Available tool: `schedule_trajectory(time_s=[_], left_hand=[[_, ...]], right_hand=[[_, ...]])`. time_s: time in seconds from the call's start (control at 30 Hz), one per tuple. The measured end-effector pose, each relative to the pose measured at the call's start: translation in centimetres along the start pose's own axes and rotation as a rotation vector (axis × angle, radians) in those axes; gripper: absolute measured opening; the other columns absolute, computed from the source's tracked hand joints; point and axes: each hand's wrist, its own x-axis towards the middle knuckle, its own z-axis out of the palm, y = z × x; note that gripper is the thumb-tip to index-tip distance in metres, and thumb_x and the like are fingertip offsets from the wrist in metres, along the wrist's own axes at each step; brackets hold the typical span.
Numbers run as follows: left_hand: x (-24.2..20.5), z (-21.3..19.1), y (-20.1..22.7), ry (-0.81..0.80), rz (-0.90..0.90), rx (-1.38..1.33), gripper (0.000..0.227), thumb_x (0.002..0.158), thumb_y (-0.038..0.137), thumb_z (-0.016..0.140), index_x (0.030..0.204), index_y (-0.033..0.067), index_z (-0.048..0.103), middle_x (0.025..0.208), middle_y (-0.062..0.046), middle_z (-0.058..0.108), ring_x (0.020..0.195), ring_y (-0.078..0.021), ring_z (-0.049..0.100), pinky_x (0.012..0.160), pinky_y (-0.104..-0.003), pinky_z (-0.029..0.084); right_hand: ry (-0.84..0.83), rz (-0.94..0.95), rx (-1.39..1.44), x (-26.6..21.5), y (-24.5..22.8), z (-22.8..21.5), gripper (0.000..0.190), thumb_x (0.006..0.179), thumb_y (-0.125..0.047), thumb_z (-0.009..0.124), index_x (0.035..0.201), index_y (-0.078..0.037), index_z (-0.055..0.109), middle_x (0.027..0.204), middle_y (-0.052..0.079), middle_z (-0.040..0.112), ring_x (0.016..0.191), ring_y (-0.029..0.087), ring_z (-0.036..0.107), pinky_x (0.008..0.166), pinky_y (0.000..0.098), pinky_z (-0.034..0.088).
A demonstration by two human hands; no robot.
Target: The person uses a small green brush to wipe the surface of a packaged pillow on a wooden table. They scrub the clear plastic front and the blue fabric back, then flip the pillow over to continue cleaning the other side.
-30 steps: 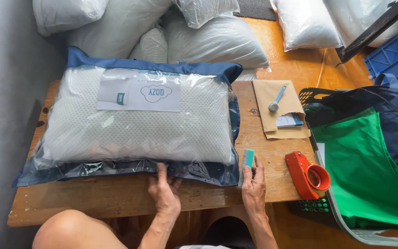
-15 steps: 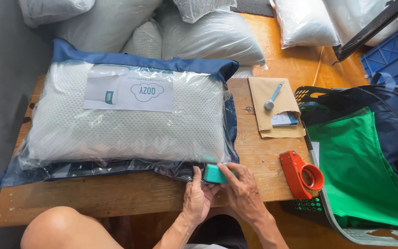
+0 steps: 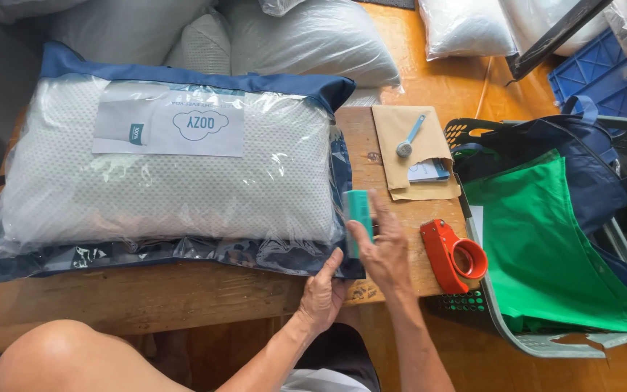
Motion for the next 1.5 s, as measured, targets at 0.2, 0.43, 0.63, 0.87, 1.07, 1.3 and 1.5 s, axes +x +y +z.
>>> schedule_trajectory(time_s=[0.2,0.43,0.63,0.87,1.07,1.3,1.5], left_hand=[[-0.1,0.1,0.4,0.167,-0.060,-0.020,0.054,0.095,0.036,0.061,0.125,-0.0076,0.068,0.121,-0.017,0.072,0.106,-0.0263,0.070,0.084,-0.037,0.060],[-0.6,-0.8,-0.1,-0.033,0.005,0.064,0.045,0.100,0.032,0.055,0.120,-0.0050,0.068,0.116,-0.023,0.076,0.109,-0.0318,0.073,0.093,-0.041,0.059],[0.9,-3.4,-0.9,-0.039,0.137,0.054,0.026,0.096,0.011,0.062,0.121,0.0031,0.067,0.120,-0.011,0.074,0.115,-0.0255,0.070,0.102,-0.048,0.057],[-3.3,-3.7,1.7,-0.008,0.088,0.211,0.038,0.095,0.011,0.061,0.127,-0.0075,0.068,0.123,-0.021,0.075,0.117,-0.0353,0.071,0.095,-0.052,0.062],[-4.9,-9.6,3.7,0.291,0.193,0.365,0.015,0.087,0.003,0.070,0.093,-0.0103,0.073,0.090,-0.022,0.078,0.084,-0.0342,0.075,0.076,-0.048,0.064],[-9.3,-11.3,8.8,0.357,-0.106,0.986,0.047,0.086,0.023,0.066,0.130,0.0074,0.059,0.125,-0.008,0.073,0.114,-0.0238,0.073,0.091,-0.045,0.066],[-9.6,-15.1,9.4,0.342,-0.149,1.000,0.043,0.088,0.019,0.068,0.126,0.0008,0.068,0.116,-0.014,0.077,0.106,-0.0256,0.079,0.085,-0.036,0.072]], right_hand=[[0.056,-0.089,-0.286,-6.6,3.7,2.4,0.056,0.090,-0.036,0.068,0.146,-0.032,0.060,0.090,0.007,0.046,0.075,0.025,0.058,0.070,0.0432,0.056],[0.129,0.014,-0.198,-12.2,7.3,-0.8,0.056,0.091,-0.034,0.068,0.146,-0.029,0.059,0.103,0.008,0.059,0.088,0.023,0.066,0.085,0.0351,0.054],[0.083,-0.121,-0.112,-7.7,7.0,2.1,0.056,0.095,-0.027,0.068,0.149,-0.031,0.054,0.097,0.007,0.051,0.075,0.020,0.059,0.069,0.0363,0.057],[0.127,0.168,0.194,-1.7,3.0,1.6,0.062,0.094,-0.042,0.061,0.154,-0.029,0.049,0.112,0.006,0.056,0.099,0.018,0.064,0.083,0.0339,0.058],[0.081,0.289,0.461,-4.7,2.6,2.0,0.065,0.090,-0.031,0.067,0.151,-0.016,0.053,0.117,0.007,0.068,0.101,0.016,0.064,0.090,0.0314,0.059],[0.222,-0.423,0.277,-4.8,1.5,5.7,0.065,0.096,-0.026,0.070,0.154,-0.013,0.043,0.117,0.009,0.053,0.111,0.020,0.058,0.088,0.0321,0.058],[0.220,-0.913,0.040,3.7,1.0,8.7,0.062,0.104,-0.012,0.064,0.160,-0.022,0.039,0.123,0.014,0.047,0.111,0.030,0.053,0.091,0.0407,0.053]])
